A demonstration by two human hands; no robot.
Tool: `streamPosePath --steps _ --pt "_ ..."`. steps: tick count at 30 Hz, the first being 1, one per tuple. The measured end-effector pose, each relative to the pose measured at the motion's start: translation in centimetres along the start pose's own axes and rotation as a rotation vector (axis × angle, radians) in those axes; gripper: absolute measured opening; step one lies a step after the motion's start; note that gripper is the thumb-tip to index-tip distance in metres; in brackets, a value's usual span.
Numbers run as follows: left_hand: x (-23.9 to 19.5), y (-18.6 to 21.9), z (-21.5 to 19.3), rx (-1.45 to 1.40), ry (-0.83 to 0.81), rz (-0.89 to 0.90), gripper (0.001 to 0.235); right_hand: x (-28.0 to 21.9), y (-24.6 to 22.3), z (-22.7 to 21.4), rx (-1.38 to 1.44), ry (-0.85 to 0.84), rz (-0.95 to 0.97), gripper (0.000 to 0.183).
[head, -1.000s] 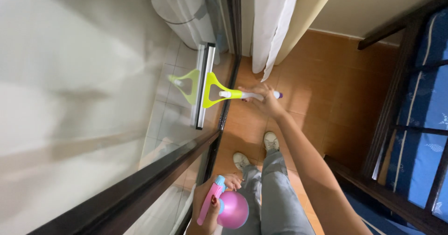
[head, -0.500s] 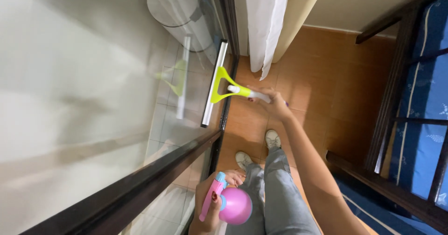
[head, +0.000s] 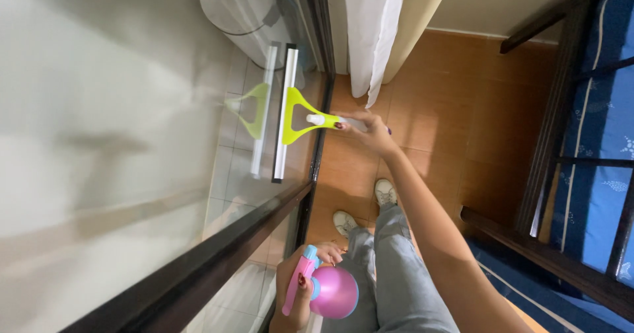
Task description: The person cleans a glass window using a spray bottle and a squeegee. They spray the cleaning solution onto the glass and wipe it down with the squeegee in vertical and horizontal strokes to remove the liquid.
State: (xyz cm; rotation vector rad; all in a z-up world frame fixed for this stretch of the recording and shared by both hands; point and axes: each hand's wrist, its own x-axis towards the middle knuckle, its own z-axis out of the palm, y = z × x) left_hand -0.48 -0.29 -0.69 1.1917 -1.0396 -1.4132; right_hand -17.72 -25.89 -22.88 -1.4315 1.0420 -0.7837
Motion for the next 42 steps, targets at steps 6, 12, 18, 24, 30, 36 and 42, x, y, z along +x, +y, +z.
streamPosePath --steps 6,12,18,24,30,36,42 --pt "-1.3 -10.3 -3.6 -0.06 0.061 0.136 0.08 1.6 0.8 1.0 0.15 -0.011 -0.022 0.04" --pt "0.5 -6.4 -3.2 0.061 0.044 0.046 0.08 2.9 4.4 0.7 0.165 -0.041 0.087 0.039" --pt "2.6 -4.1 -2.9 0.108 0.052 -0.048 0.085 3.8 10.8 1.6 0.144 -0.035 0.197 0.039" --pt "4.4 -4.0 -2.6 0.044 0.006 -0.02 0.08 3.1 17.2 3.6 0.162 -0.066 0.305 0.039" --pt "5.8 -4.1 -1.5 0.031 0.032 -0.096 0.083 -0.3 19.1 4.2 0.348 -0.022 0.388 0.036" --pt "6.1 -6.2 -0.4 -0.044 0.077 -0.092 0.084 2.5 14.7 0.9 0.423 -0.024 0.337 0.039" --pt "7.9 -3.3 0.3 0.051 0.064 -0.048 0.082 7.2 10.3 0.3 0.374 -0.067 0.157 0.038"
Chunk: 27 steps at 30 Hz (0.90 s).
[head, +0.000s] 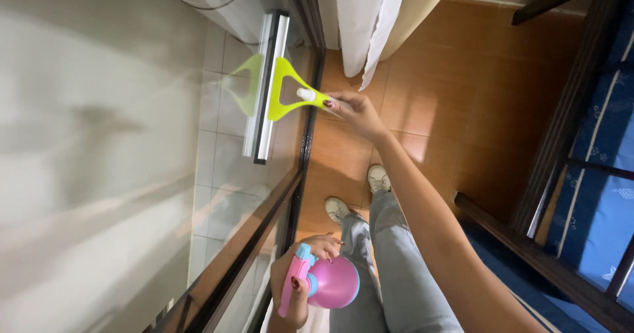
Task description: The person cleans a glass window using a spray bottle and a squeegee. They spray the cleaning solution onto the glass and wipe it down with the squeegee in vertical and horizontal strokes to remove the liquid.
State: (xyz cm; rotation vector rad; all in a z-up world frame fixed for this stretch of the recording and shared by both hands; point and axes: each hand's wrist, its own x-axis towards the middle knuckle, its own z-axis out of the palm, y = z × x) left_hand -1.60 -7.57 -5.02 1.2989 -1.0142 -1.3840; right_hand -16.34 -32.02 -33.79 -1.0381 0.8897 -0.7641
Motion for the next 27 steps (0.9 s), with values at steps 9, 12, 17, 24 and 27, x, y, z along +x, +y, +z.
streamPosePath --steps 9,12,17,24,27 --pt "-0.1 -2.8 -0.8 -0.023 0.045 -0.036 0.083 0.5 5.6 -0.6 0.045 -0.037 0.054 0.039" --pt "-0.3 -4.5 -0.9 -0.086 0.079 -0.017 0.082 0.5 8.4 -0.8 0.055 -0.024 0.118 0.041" --pt "-0.1 -6.0 -0.4 -0.027 0.131 -0.04 0.086 0.1 15.7 -1.6 -0.029 -0.003 0.231 0.042" --pt "-1.1 -5.8 2.0 -0.102 0.236 -0.059 0.089 -3.7 17.6 -1.6 -0.194 0.038 0.327 0.039" --pt "-4.6 -13.5 0.6 -0.225 0.11 0.115 0.085 -6.5 15.3 -1.6 -0.209 0.111 0.251 0.039"
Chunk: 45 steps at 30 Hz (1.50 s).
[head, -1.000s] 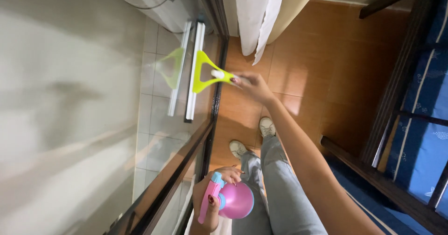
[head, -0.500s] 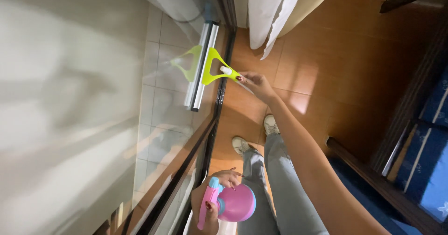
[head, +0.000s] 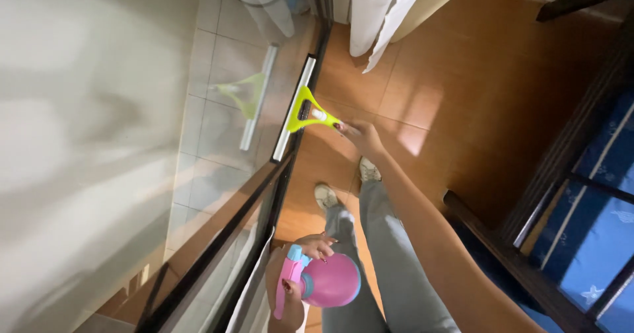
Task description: The person cleans a glass window using a spray bottle and a squeegee. They spray the cleaning solution onto the glass and wipe it down with the squeegee in vertical and horizontal strokes to remove the liquid.
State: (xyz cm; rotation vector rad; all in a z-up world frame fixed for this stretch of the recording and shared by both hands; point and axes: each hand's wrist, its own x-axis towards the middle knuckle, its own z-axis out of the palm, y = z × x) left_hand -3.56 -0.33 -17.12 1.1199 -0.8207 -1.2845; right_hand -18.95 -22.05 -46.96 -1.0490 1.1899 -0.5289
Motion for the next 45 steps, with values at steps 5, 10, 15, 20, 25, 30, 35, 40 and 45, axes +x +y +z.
streamPosePath --steps 5,10,15,20,25,30,35,40,45 --pt "0.8 9.1 5.3 0.209 0.069 -0.154 0.08 -8.6 -5.3 -1.8 -0.419 0.245 -0.234 0.029" --pt "-4.0 8.0 2.7 0.345 0.088 -0.229 0.088 -16.1 -15.8 -1.7 -0.656 0.381 -0.555 0.033" --pt "-4.8 13.9 1.9 0.291 -0.061 -0.118 0.083 -19.5 -21.4 0.7 -0.752 0.31 -0.912 0.039" --pt "-7.8 14.0 0.0 0.282 -0.062 -0.093 0.079 -20.1 -21.4 3.0 -0.784 0.235 -0.934 0.036" --pt "-8.2 14.7 -0.1 0.322 -0.06 -0.124 0.079 -19.4 -21.3 4.8 -0.746 0.185 -0.942 0.035" --pt "-7.9 13.5 -0.7 0.315 -0.065 -0.164 0.077 -18.3 -21.1 5.7 -0.674 0.093 -0.931 0.036" --pt "-5.9 13.8 -0.3 0.386 -0.046 -0.162 0.078 -15.8 -19.9 5.2 -0.613 0.038 -0.896 0.037" --pt "-3.8 13.2 0.4 0.267 -0.022 -0.164 0.081 -10.9 -17.8 3.6 -0.553 0.05 -0.866 0.038" --pt "-2.1 11.5 1.2 0.267 -0.003 -0.139 0.078 -5.7 -14.9 1.4 -0.533 0.081 -0.747 0.039"
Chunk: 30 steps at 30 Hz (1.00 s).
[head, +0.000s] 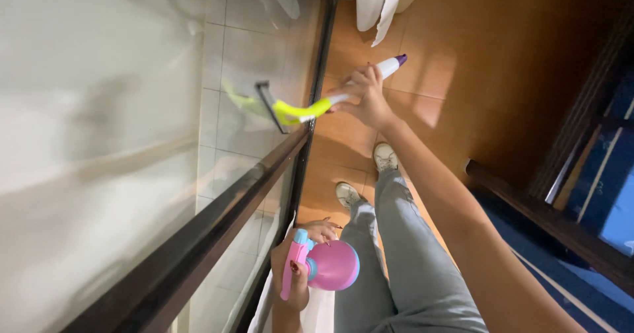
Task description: The person cleans a glass window using a spray bottle and a squeegee. They spray the cleaning solution onto the glass and wipe it down with the squeegee in vertical and horizontal strokes to remove the liquid.
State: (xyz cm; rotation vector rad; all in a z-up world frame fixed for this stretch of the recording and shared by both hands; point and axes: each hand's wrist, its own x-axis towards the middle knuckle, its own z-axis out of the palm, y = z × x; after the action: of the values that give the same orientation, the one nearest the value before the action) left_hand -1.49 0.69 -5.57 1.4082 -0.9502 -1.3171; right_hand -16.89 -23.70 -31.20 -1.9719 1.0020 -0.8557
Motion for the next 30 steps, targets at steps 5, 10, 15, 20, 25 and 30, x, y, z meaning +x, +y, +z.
streamPosePath --steps 5,10,15,20,25,30 --pt "2.1 -0.7 0.8 0.011 0.027 -0.032 0.082 1.1 5.3 1.4 0.01 0.012 0.086 0.039" --pt "3.4 -1.3 1.6 0.039 0.044 -0.049 0.085 1.0 7.8 2.2 -0.003 -0.015 0.146 0.039" --pt "4.4 -1.0 2.0 0.066 0.028 -0.041 0.086 -0.7 8.0 2.2 0.053 -0.069 0.367 0.032" --pt "4.3 -1.1 1.9 0.05 0.006 -0.05 0.084 -6.0 9.3 1.0 0.203 -0.14 0.597 0.026" --pt "4.0 -1.3 1.5 0.048 -0.029 -0.056 0.083 -7.6 7.0 0.1 0.397 -0.064 0.617 0.031" --pt "3.2 -1.6 0.7 -0.003 -0.06 -0.016 0.083 -5.4 1.9 0.4 0.136 -0.028 0.321 0.036"
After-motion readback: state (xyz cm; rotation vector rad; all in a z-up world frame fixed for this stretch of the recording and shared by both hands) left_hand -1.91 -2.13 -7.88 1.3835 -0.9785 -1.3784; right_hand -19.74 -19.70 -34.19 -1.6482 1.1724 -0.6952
